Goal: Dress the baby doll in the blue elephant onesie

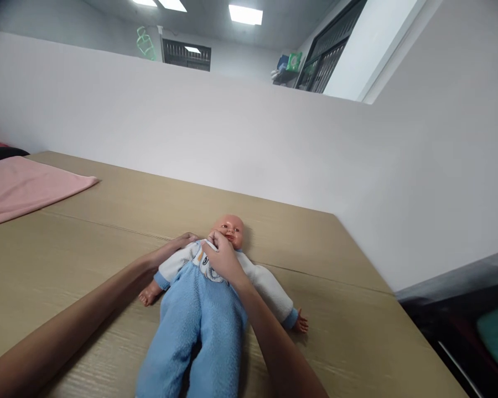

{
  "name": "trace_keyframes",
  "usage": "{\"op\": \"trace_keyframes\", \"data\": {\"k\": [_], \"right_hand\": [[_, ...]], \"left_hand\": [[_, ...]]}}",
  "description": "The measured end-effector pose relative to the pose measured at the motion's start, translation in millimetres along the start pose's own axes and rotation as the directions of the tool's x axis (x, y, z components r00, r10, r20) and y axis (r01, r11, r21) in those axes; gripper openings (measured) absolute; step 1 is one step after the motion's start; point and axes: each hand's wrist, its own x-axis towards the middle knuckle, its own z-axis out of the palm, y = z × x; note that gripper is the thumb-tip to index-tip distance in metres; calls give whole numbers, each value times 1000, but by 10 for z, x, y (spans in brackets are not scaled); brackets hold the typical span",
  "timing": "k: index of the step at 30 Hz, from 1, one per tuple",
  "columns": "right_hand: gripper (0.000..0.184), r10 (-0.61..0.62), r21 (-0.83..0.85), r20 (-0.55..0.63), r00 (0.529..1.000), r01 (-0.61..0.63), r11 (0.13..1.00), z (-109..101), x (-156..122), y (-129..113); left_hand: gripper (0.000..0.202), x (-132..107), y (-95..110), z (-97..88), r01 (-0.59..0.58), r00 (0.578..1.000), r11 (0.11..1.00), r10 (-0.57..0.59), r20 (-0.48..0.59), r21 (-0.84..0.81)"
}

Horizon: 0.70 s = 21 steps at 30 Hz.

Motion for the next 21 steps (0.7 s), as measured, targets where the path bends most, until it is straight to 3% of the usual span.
{"op": "trace_keyframes", "data": {"k": [2, 5, 9, 12, 15, 18, 21], "right_hand": [[36, 5, -18, -33, 999, -5, 1000, -3, -10, 25], [32, 4, -56, -74, 997, -8, 998, -4, -39, 25], [30, -37, -196, -74, 997, 22, 980, -72, -96, -85], [28, -74, -420, -15, 997, 60, 905, -205, -145, -201], [23, -12, -606, -30, 999, -9, 796, -345, -182, -265], [15, 43, -694, -86, 995, -91, 714, -416, -197, -273], [19, 48, -721, -87, 995, -96, 686, -417, -211, -271]], "left_hand": [[42, -28, 75, -60, 48, 993, 994, -58, 102, 97], [48, -75, 179, -169, 69, 985, 957, -110, 133, 281], [35, -108, 273, -265, 17, 953, 927, -128, 273, 374], [34, -101, 296, -306, 16, 943, 912, -150, 297, 410], [42, -86, 283, -319, 33, 934, 915, -172, 314, 403], [51, -82, 252, -293, 18, 933, 926, -151, 326, 378], [53, -82, 223, -246, -3, 925, 914, -151, 348, 406]]}}
